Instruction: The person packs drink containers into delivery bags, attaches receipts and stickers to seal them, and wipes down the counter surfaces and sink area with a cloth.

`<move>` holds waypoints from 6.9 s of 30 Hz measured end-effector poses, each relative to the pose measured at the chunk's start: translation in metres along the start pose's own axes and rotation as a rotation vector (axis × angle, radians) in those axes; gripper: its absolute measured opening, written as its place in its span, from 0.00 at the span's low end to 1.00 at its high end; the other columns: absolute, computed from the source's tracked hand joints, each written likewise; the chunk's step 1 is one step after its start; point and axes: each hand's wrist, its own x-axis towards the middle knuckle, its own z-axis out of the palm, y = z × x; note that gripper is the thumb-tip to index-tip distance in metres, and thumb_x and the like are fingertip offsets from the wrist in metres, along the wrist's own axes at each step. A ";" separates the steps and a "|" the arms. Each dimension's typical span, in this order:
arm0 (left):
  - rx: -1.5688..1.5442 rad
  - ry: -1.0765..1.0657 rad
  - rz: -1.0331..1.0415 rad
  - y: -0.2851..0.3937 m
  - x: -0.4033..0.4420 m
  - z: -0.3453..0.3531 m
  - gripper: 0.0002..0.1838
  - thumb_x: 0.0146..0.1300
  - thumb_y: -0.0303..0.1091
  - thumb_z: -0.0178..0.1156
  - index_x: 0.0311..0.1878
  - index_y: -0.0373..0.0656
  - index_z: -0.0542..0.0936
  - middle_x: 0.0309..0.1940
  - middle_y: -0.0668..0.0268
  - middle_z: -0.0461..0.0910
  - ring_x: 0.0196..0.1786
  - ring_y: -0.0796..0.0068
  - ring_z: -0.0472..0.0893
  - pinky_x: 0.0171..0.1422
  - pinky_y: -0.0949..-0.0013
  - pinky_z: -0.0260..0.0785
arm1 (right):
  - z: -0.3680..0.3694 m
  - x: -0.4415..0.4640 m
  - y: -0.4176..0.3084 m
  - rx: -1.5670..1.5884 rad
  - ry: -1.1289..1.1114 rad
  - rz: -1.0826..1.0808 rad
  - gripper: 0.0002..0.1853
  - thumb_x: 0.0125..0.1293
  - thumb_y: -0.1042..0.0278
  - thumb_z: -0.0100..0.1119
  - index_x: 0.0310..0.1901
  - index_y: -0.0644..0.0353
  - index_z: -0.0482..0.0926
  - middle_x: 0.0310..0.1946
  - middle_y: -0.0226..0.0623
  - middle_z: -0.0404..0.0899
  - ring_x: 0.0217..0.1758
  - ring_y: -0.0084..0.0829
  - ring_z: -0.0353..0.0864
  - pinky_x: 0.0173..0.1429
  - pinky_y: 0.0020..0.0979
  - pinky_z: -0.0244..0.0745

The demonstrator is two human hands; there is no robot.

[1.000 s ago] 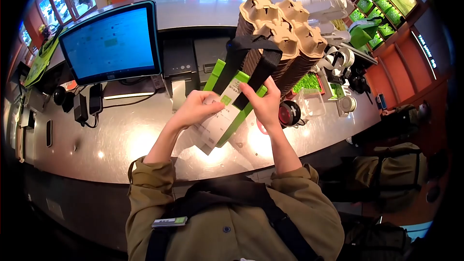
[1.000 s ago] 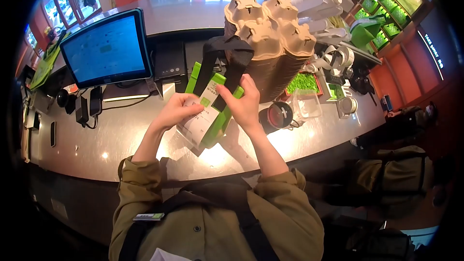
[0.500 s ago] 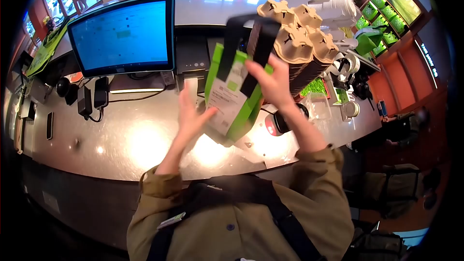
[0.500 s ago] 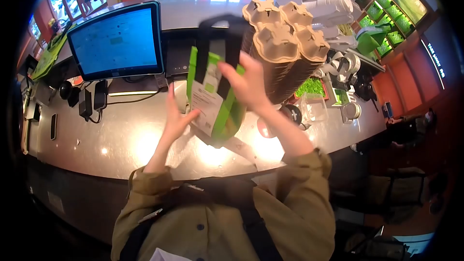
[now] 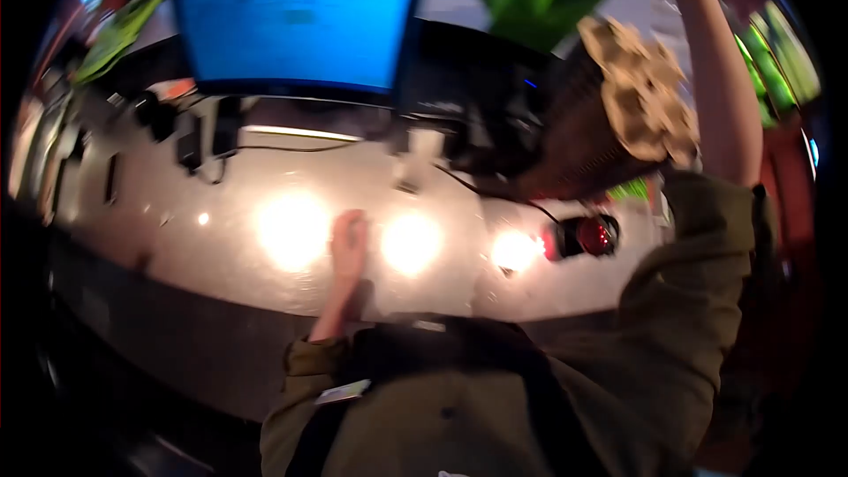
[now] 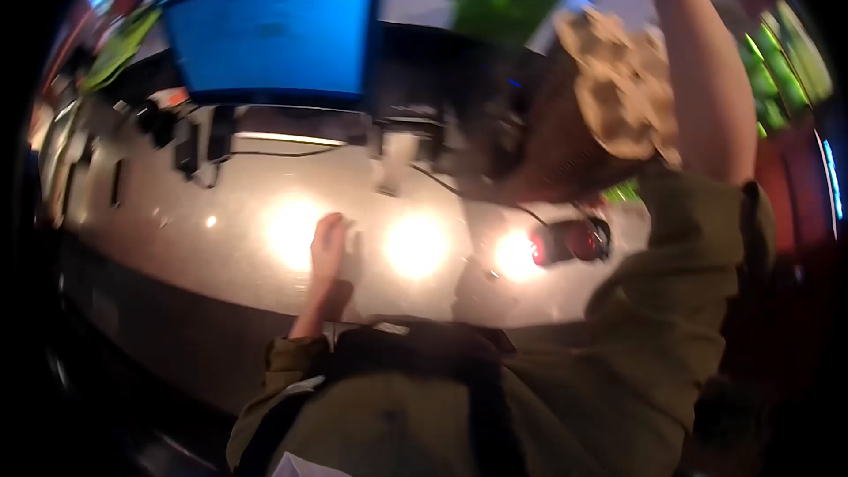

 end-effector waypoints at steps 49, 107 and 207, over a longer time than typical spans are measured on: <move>0.670 0.560 -0.167 -0.127 0.184 -0.339 0.12 0.54 0.27 0.51 0.42 0.39 0.75 0.37 0.57 0.76 0.39 0.60 0.75 0.47 0.62 0.67 | -0.288 -0.198 0.065 -0.417 -0.256 0.016 0.12 0.63 0.65 0.50 0.43 0.63 0.75 0.37 0.36 0.77 0.41 0.25 0.75 0.46 0.26 0.69; 0.226 -0.730 0.575 0.282 -0.125 0.404 0.08 0.49 0.25 0.60 0.34 0.39 0.74 0.31 0.61 0.73 0.37 0.59 0.72 0.41 0.64 0.67 | -0.259 -0.393 0.363 0.019 -1.313 0.130 0.08 0.45 0.79 0.51 0.26 0.63 0.80 0.24 0.54 0.77 0.32 0.50 0.78 0.37 0.44 0.73; -0.837 0.125 0.732 0.432 -0.043 0.326 0.10 0.56 0.32 0.52 0.37 0.38 0.65 0.22 0.71 0.58 0.23 0.81 0.61 0.34 0.74 0.54 | -0.293 -0.238 0.376 0.326 -0.032 -0.201 0.07 0.53 0.81 0.55 0.36 0.66 0.76 0.29 0.41 0.78 0.29 0.36 0.79 0.31 0.29 0.73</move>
